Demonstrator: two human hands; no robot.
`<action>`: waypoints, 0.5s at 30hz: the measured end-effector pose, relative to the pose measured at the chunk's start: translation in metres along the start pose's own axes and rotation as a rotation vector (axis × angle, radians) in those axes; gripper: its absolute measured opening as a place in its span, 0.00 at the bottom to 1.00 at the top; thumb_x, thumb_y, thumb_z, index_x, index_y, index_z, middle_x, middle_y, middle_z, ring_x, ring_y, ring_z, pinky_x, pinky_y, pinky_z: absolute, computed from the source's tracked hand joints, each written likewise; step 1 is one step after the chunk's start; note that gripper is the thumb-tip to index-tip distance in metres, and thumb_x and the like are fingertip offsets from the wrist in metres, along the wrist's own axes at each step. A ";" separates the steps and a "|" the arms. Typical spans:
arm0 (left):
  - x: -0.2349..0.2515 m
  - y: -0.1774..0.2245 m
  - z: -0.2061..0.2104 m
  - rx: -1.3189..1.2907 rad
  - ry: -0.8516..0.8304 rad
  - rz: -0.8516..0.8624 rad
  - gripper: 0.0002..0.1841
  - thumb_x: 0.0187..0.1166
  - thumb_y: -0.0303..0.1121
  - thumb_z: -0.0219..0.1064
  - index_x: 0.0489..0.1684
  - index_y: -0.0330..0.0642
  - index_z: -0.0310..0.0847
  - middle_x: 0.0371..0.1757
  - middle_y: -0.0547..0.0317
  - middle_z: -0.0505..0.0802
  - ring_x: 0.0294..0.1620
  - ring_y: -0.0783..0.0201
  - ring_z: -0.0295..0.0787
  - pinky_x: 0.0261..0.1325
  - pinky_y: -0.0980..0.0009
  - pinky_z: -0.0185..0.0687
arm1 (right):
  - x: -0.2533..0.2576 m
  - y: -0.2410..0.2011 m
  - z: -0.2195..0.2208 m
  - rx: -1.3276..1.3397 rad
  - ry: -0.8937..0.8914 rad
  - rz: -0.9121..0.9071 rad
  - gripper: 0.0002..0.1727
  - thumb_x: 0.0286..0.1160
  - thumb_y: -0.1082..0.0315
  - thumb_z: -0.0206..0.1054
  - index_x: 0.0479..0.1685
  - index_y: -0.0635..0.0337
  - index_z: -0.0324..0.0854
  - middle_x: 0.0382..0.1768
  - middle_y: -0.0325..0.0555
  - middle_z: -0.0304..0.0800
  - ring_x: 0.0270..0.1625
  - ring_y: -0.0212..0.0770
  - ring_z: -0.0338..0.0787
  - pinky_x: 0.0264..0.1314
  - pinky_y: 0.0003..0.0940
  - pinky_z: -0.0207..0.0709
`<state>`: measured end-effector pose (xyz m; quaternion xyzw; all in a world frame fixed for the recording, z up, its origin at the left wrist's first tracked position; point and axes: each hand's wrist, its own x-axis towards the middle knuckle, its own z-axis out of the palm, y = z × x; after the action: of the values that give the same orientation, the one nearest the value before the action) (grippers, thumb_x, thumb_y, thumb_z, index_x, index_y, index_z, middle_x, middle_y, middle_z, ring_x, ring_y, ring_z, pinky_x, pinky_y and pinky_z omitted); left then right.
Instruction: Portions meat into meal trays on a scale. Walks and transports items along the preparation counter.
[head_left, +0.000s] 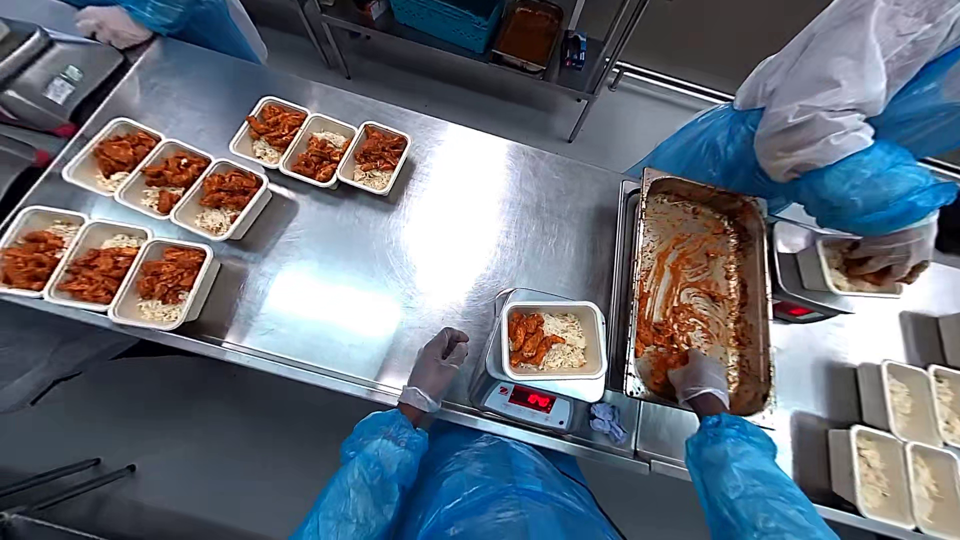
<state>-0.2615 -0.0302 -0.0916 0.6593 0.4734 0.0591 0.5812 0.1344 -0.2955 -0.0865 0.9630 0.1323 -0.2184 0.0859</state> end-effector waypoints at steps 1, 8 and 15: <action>0.001 0.000 -0.001 -0.002 0.001 -0.003 0.12 0.87 0.34 0.63 0.62 0.44 0.83 0.46 0.52 0.93 0.43 0.58 0.92 0.52 0.53 0.88 | 0.000 0.002 0.000 0.008 0.001 -0.010 0.23 0.64 0.69 0.79 0.61 0.65 0.85 0.57 0.72 0.89 0.64 0.72 0.87 0.62 0.72 0.78; 0.005 -0.001 -0.006 -0.007 0.014 -0.017 0.11 0.88 0.34 0.62 0.60 0.44 0.84 0.43 0.53 0.93 0.41 0.59 0.91 0.49 0.56 0.87 | -0.012 0.000 -0.004 0.033 -0.136 -0.044 0.52 0.48 0.63 0.90 0.83 0.58 0.69 0.73 0.79 0.73 0.72 0.74 0.80 0.67 0.70 0.78; 0.012 -0.005 0.005 0.008 -0.013 0.012 0.10 0.88 0.35 0.63 0.60 0.45 0.84 0.42 0.55 0.94 0.39 0.60 0.91 0.47 0.58 0.88 | 0.000 0.015 0.015 -0.010 -0.011 -0.173 0.30 0.53 0.70 0.84 0.64 0.58 0.86 0.65 0.74 0.80 0.64 0.71 0.85 0.61 0.68 0.82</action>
<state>-0.2547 -0.0261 -0.1025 0.6648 0.4657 0.0566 0.5814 0.1329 -0.3131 -0.0981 0.9464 0.2153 -0.2297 0.0722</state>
